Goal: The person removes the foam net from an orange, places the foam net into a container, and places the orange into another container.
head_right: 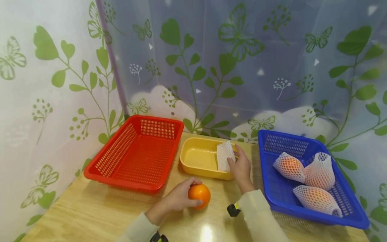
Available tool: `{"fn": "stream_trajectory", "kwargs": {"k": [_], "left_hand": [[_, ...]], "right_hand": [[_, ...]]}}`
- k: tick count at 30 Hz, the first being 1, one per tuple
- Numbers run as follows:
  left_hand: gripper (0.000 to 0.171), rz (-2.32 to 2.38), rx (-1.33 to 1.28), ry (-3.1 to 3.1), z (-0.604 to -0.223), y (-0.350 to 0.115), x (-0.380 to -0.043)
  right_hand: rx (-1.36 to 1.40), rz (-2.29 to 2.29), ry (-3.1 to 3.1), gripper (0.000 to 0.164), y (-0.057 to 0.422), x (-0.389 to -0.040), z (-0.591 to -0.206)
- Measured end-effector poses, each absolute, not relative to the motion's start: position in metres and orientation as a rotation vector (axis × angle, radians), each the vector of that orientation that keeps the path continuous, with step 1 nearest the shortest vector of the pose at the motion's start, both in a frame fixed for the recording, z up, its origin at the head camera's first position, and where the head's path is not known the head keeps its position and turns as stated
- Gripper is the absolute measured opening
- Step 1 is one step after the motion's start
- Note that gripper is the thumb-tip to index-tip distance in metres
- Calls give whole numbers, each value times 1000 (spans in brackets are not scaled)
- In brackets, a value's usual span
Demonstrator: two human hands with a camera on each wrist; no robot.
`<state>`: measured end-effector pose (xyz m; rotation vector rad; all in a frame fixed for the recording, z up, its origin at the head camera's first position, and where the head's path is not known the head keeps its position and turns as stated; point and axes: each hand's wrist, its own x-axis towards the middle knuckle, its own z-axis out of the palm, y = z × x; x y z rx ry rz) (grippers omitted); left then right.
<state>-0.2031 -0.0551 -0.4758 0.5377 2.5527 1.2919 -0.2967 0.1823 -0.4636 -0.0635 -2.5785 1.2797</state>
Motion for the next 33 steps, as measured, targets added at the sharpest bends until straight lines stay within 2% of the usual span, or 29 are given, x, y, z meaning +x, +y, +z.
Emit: {"fn": "stream_trajectory", "kwargs": {"k": [7,16,25,33], "left_hand": [[51,1286,543,2559,-478,-56,-204],[51,1294,543,2552,-479,-57,-204],[51,1304,537,2547,-479,-57,-204],[52,1303,528,2540,-477,-57,-204]], "right_hand": [[23,1227,-2536,56,181,-296,-468],[53,834,-2789,52,181,-298,-464],[33,582,-2964,65,181,-298,-462],[33,579,-3054,66,180,-297,-461]]}}
